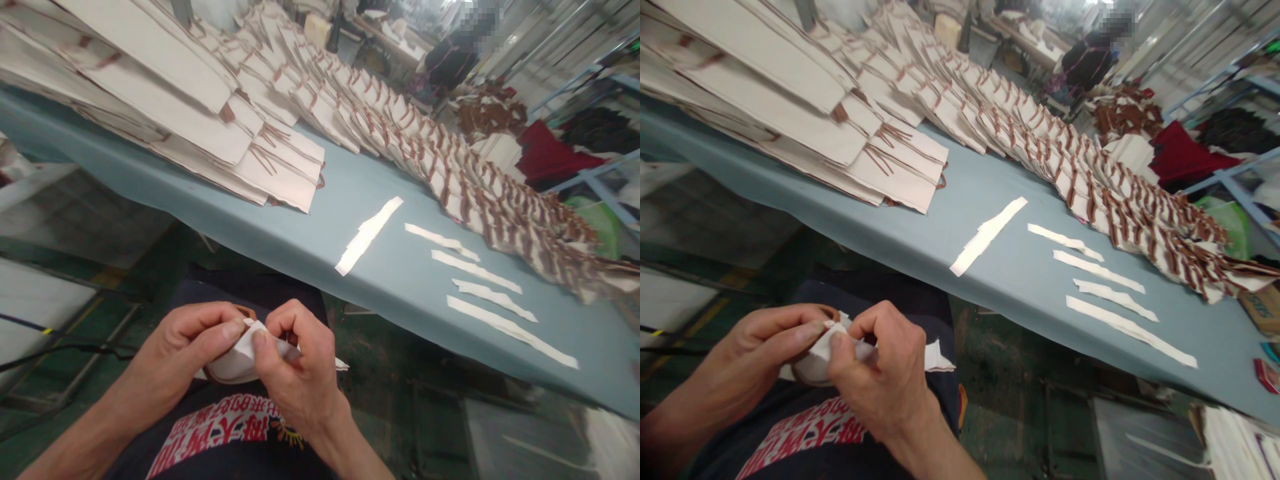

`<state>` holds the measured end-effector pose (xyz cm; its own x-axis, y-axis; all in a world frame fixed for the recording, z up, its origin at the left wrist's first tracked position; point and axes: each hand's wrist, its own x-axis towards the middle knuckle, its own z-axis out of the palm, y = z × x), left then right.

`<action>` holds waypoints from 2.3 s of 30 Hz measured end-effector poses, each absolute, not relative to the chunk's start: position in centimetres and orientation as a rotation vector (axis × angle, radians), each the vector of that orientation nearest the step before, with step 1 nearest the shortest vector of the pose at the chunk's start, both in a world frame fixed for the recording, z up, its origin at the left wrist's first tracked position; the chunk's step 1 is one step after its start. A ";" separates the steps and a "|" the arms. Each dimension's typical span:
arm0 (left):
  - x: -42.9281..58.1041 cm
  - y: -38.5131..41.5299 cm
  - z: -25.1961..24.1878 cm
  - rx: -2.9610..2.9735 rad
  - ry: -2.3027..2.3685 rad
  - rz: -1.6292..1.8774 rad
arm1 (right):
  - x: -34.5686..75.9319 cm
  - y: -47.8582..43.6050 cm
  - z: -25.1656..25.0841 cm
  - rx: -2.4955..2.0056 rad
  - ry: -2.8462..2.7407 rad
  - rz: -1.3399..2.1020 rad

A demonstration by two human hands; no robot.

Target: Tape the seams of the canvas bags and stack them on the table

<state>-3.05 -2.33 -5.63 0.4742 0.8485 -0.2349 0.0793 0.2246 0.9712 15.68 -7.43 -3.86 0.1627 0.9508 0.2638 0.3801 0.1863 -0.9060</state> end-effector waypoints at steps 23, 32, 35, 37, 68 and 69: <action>-3.6 -1.9 -5.7 1.302 0.907 0.658 | 16.4 -7.2 -3.8 -1.398 -1.417 0.733; -3.4 -2.0 -5.5 1.335 0.981 0.679 | 15.4 -7.2 -4.5 -1.408 -1.516 0.430; -3.6 -2.1 -5.6 1.342 1.016 0.666 | 15.3 -7.2 -4.6 -1.414 -1.529 0.384; -3.5 -2.2 -5.5 1.329 1.019 0.647 | 15.3 -7.3 -4.7 -1.408 -1.535 0.354; -1.3 -4.2 -3.2 1.401 1.258 0.730 | 15.6 -8.0 -5.2 -1.284 -1.502 0.416; -1.1 -4.3 -2.9 1.388 1.275 0.728 | 15.6 -8.0 -5.2 -1.302 -1.488 0.432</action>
<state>-1.08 -4.32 -2.90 0.2427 0.9464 -0.2133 0.2975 0.1367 0.9449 15.57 -7.99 -5.16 0.1575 0.8718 0.4639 0.4881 0.3396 -0.8040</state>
